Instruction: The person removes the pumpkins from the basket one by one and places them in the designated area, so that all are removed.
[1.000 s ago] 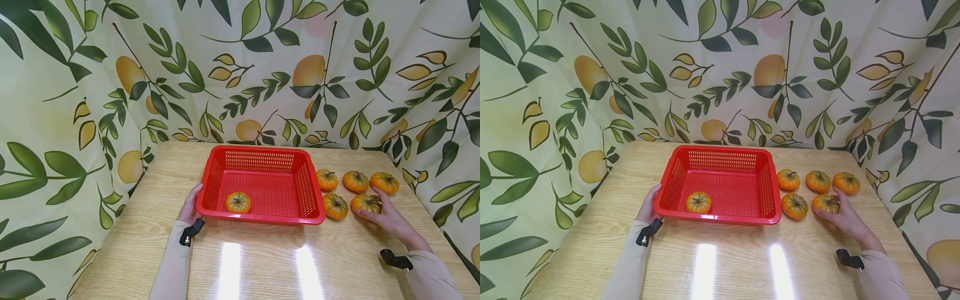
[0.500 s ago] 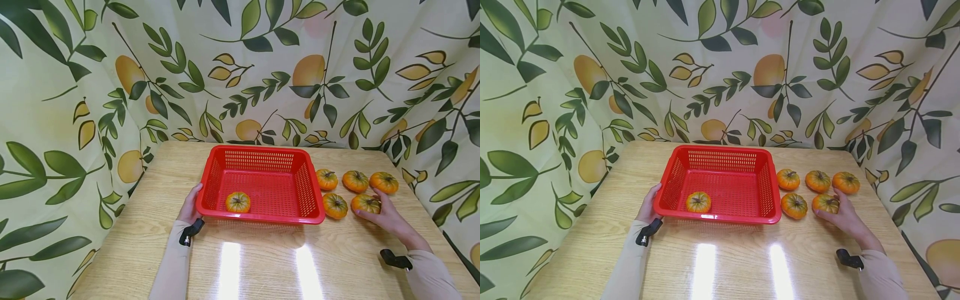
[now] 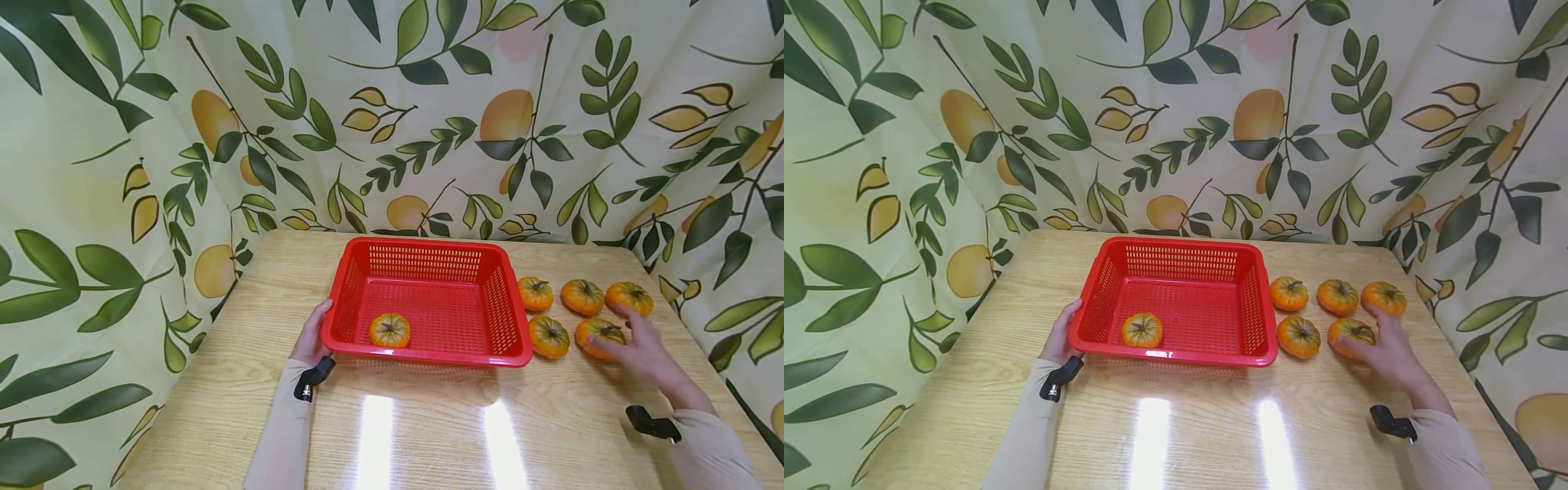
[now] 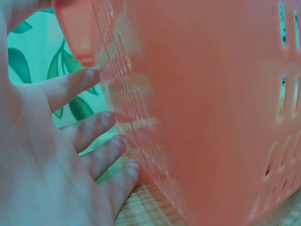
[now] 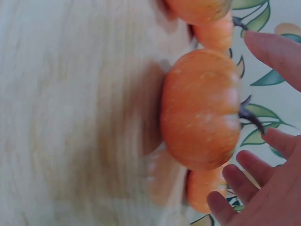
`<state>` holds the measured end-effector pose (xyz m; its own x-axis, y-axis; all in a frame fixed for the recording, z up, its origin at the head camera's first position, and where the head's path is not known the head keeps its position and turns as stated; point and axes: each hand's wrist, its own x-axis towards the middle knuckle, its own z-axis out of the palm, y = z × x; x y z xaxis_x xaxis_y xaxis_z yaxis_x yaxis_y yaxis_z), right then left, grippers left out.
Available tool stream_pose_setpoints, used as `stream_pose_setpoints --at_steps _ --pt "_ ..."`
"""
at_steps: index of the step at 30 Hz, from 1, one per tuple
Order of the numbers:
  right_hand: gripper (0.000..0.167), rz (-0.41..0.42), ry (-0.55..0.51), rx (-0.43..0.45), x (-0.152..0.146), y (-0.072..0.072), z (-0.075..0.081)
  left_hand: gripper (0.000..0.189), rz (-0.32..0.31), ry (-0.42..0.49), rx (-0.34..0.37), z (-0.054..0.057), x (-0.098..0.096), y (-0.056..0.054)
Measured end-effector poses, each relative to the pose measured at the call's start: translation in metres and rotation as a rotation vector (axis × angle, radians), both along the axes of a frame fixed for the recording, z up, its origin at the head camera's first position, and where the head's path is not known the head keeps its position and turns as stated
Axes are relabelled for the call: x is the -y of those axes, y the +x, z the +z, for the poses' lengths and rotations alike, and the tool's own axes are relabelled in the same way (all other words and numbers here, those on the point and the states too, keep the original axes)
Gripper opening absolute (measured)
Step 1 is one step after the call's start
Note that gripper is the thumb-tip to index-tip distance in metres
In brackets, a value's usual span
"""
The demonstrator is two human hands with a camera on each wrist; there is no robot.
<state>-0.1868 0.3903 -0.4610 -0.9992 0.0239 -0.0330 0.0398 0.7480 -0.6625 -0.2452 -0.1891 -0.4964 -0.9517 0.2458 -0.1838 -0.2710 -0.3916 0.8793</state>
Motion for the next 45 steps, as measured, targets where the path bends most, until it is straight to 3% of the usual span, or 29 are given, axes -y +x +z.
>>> stream_pose_setpoints --at_steps 10,25,34,45 --pt "0.083 -0.068 0.052 -0.112 0.011 -0.004 0.025 0.053 0.001 -0.001 0.01 0.002 0.0 0.001" --pt "0.072 -0.094 -0.112 -0.163 0.048 -0.011 0.059 0.053 -0.026 0.03 -0.016 -0.001 0.001 -0.001" --pt "0.06 -0.085 -0.185 -0.231 0.084 -0.021 0.073 0.056 -0.039 0.042 -0.017 -0.003 0.001 -0.003" --pt "0.056 0.019 -0.237 -0.284 0.131 -0.034 0.09 0.046 -0.016 0.076 0.002 0.003 0.0 0.0"
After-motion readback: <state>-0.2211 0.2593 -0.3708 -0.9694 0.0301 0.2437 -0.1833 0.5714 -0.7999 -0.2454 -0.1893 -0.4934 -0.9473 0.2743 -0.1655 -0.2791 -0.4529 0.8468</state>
